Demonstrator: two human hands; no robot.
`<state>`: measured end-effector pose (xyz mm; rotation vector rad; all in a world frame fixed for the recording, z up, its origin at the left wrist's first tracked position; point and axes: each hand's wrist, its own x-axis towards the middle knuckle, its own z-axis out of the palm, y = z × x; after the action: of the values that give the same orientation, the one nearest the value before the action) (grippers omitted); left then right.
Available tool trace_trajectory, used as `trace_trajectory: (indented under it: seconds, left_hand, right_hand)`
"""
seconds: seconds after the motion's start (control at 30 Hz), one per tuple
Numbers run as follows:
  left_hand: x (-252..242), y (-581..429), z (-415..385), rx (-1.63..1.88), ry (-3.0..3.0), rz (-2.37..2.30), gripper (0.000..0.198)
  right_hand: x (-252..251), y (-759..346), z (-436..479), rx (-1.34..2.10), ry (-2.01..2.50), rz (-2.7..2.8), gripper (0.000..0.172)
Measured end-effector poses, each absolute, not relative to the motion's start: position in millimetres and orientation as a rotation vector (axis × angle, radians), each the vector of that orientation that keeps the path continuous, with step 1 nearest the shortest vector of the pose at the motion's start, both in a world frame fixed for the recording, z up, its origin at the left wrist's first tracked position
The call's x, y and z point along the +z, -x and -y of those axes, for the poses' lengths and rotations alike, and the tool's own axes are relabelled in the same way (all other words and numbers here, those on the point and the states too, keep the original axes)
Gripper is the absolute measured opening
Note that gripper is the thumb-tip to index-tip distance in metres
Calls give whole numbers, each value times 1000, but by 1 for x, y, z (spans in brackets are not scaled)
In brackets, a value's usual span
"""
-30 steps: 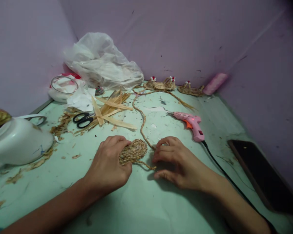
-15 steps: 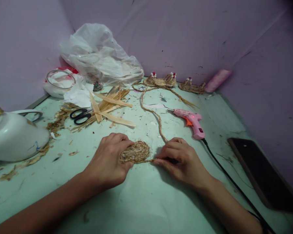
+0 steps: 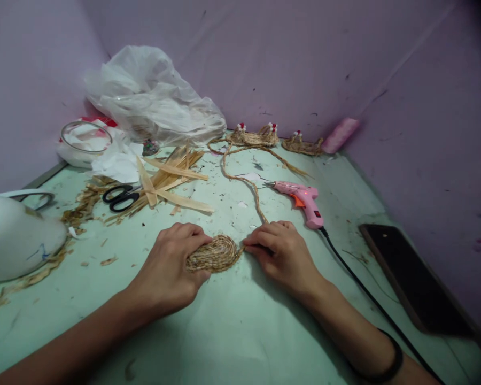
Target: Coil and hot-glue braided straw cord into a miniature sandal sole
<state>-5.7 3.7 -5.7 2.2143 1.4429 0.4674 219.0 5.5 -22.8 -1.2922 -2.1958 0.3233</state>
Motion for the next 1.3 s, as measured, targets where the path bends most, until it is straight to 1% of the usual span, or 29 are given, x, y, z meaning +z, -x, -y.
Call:
trace_trajectory:
  seconds: [0.37,0.57,0.77,0.93,1.07,1.3]
  left_hand:
    - [-7,7,-2,451,-2224,-1450,38]
    - [-7,6,-3,488,-2259,-1408,36]
    - [-7,6,-2,487,-2266,-1404,37]
    - [-6,5,-3,471,-2280,-1393,37]
    - [-4,2,-5,459,-2273,-1405,38]
    - [-2,1,-5,474,-2284,-1379,35]
  right_hand:
    - [-24,-213,-16,246,1338,2198,14]
    - [-25,-210,-17,129,1302,2186,17]
    - [-24,-207,-19,34,1293,2191,13]
    - [-22,-206,-19,38,1370,2190,3]
    - [-21,-204,-17,45,1440,2154,7]
    - [-25,-200,-15,45,1421,2112,6]
